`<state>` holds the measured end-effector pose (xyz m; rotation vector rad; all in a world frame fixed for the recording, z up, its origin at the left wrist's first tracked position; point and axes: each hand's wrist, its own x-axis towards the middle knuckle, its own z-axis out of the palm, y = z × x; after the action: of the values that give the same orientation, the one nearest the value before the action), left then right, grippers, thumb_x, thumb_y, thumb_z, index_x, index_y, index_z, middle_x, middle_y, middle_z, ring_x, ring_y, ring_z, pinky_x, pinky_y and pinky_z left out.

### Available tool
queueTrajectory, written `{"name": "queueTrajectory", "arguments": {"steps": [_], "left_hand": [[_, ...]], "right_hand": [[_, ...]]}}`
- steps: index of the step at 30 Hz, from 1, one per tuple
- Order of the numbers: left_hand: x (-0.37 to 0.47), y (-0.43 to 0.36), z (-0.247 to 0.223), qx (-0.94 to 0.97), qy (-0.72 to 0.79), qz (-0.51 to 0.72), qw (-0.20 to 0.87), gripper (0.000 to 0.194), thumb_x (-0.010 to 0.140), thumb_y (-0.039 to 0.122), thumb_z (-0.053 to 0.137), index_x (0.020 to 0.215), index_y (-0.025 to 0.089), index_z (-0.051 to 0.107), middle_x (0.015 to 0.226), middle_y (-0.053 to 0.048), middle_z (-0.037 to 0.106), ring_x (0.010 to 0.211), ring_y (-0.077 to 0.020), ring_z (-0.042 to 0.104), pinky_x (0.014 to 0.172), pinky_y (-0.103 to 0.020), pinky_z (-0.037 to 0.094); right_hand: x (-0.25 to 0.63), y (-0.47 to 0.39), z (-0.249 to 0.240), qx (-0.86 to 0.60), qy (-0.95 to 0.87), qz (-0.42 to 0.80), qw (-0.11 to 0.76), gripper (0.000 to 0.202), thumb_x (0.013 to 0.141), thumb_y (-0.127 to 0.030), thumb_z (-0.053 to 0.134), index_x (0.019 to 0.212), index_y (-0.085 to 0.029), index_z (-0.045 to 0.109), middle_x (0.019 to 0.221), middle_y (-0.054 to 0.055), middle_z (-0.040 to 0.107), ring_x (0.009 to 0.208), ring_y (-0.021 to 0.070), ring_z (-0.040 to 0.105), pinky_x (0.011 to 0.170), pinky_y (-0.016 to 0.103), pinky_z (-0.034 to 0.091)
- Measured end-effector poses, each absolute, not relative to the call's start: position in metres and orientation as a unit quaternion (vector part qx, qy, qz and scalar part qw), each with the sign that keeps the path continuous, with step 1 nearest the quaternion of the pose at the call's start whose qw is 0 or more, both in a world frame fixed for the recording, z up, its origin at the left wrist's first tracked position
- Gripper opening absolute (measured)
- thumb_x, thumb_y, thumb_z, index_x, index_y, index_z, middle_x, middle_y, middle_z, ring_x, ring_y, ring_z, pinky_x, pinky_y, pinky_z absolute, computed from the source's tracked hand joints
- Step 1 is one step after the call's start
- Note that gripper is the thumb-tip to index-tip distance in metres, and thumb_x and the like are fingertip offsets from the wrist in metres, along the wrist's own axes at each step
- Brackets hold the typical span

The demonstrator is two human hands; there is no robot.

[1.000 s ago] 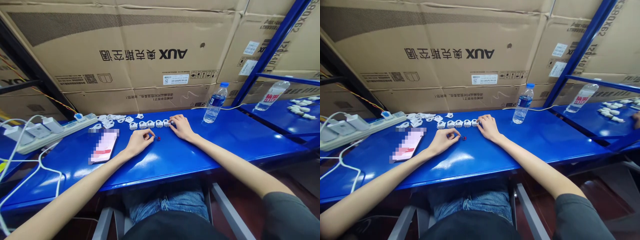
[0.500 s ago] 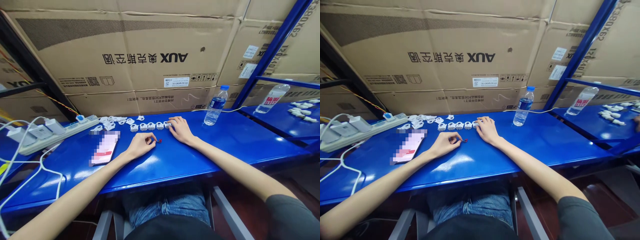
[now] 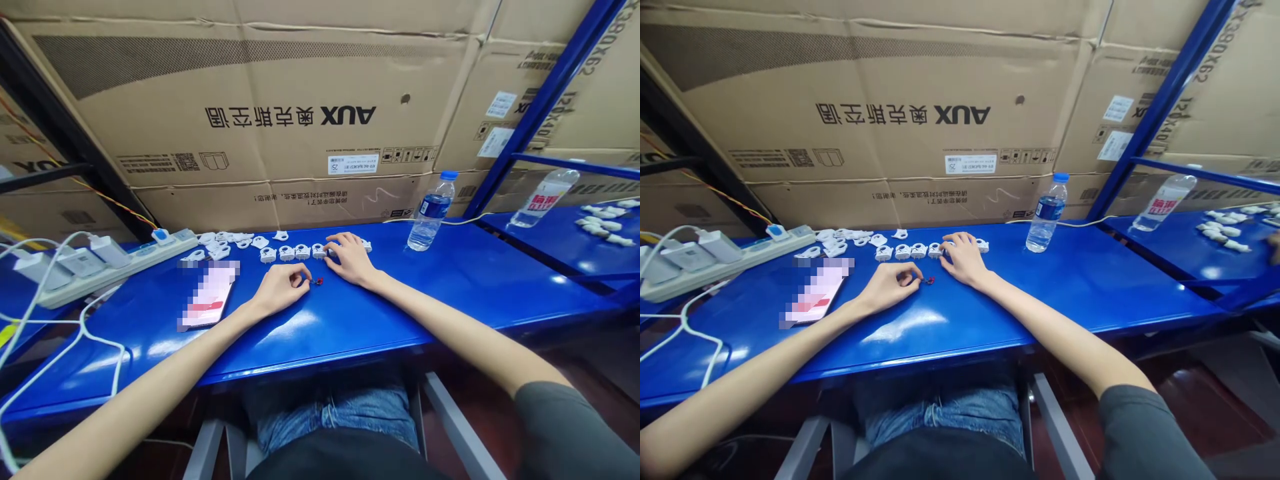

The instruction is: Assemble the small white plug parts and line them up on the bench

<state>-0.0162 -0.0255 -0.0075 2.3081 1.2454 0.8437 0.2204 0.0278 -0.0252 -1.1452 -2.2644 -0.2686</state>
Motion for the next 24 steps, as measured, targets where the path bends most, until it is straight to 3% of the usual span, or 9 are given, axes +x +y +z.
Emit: {"name": "queueTrajectory", "arguments": {"steps": [10, 24], "left_hand": [[-0.018, -0.022, -0.01, 0.8, 0.477, 0.321, 0.171, 0.014, 0.084, 0.025, 0.058, 0.088, 0.02, 0.071, 0.055, 0.006, 0.054, 0.055, -0.013, 0.051, 0.063, -0.026, 0.038], [-0.019, -0.02, -0.002, 0.729, 0.5, 0.422, 0.202, 0.022, 0.083, 0.034, 0.063, 0.099, 0.02, 0.067, 0.059, 0.007, 0.051, 0.059, -0.0141, 0.05, 0.067, -0.027, 0.042]], "right_hand": [[0.218, 0.032, -0.025, -0.432, -0.846, -0.074, 0.303, 0.011, 0.097, -0.03, 0.063, 0.101, -0.022, 0.069, 0.132, 0.011, 0.069, 0.123, 0.0311, 0.057, 0.111, 0.053, 0.04], [0.215, 0.016, -0.014, -0.31, -0.87, -0.136, 0.359, 0.013, 0.101, -0.026, 0.058, 0.107, -0.022, 0.068, 0.13, 0.011, 0.07, 0.116, 0.0276, 0.06, 0.105, 0.048, 0.043]]}}
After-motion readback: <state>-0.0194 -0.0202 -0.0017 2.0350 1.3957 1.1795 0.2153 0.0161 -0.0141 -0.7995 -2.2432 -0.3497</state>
